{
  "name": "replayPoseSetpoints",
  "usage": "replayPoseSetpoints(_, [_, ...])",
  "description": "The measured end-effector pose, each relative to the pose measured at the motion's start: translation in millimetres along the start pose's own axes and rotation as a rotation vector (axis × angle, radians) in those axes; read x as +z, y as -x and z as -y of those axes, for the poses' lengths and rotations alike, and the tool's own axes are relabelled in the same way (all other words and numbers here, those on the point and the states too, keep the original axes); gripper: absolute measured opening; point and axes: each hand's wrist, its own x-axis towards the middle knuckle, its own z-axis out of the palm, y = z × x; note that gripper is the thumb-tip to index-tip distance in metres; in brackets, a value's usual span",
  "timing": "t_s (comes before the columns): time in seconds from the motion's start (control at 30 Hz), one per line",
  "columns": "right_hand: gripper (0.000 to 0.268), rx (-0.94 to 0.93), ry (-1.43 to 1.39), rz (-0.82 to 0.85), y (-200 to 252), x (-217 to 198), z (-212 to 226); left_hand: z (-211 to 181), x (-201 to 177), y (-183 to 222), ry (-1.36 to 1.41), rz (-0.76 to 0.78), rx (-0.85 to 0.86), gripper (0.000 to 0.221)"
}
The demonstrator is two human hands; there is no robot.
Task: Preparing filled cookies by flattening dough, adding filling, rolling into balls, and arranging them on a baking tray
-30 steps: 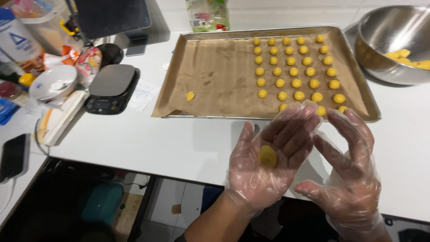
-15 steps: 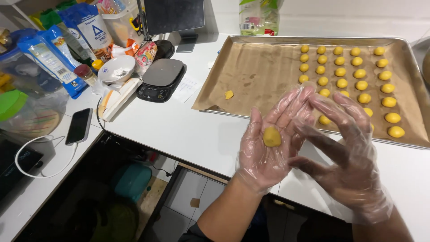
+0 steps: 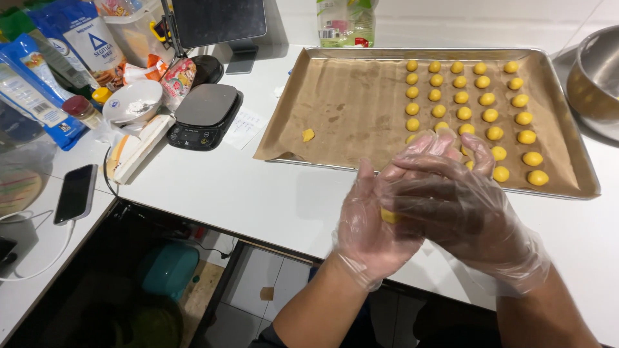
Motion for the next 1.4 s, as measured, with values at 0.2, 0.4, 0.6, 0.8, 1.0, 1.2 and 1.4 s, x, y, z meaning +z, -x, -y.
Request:
replayPoseSetpoints(0.2, [0.018, 0.089, -0.09, -0.032, 16.1, 6.3, 9.0, 8.6, 0.0, -5.6, -0.124, -0.049, 0.054, 0.077])
replayPoseSetpoints(0.4, [0.03, 0.159, -0.123, -0.031, 43.8, 1.7, 25.3, 25.9, 8.6, 2.4, -0.234, -0.169, 0.077, 0.065])
replayPoseSetpoints(0.6, [0.067, 0.397, -0.178, -0.146, 51.3, -29.2, 79.9, 38.5, -4.7, 25.5, -0.057, -0.122, 0.055, 0.062])
replayPoseSetpoints(0.8, [0.08, 0.314, 0.048, 0.051, 80.5, -1.9, 97.8, 66.3, 11.6, 29.7, -0.38, -0.137, 0.064, 0.065])
replayPoseSetpoints(1.0, [0.089, 0.546, -0.072, -0.06, 92.1, 4.7, 68.2, 65.7, 18.6, -4.9, -0.232, -0.217, 0.028, 0.065])
replayPoseSetpoints(1.2, [0.081, 0.732, -0.391, -0.535, 60.8, -11.5, 35.7, 50.1, 3.2, -41.0, -0.159, -0.119, 0.053, 0.049])
replayPoseSetpoints(1.4, [0.085, 0.52, -0.394, -0.147, -12.7, -39.8, -21.0, 41.6, -17.1, -75.9, -0.262, -0.785, 0.007, 0.038])
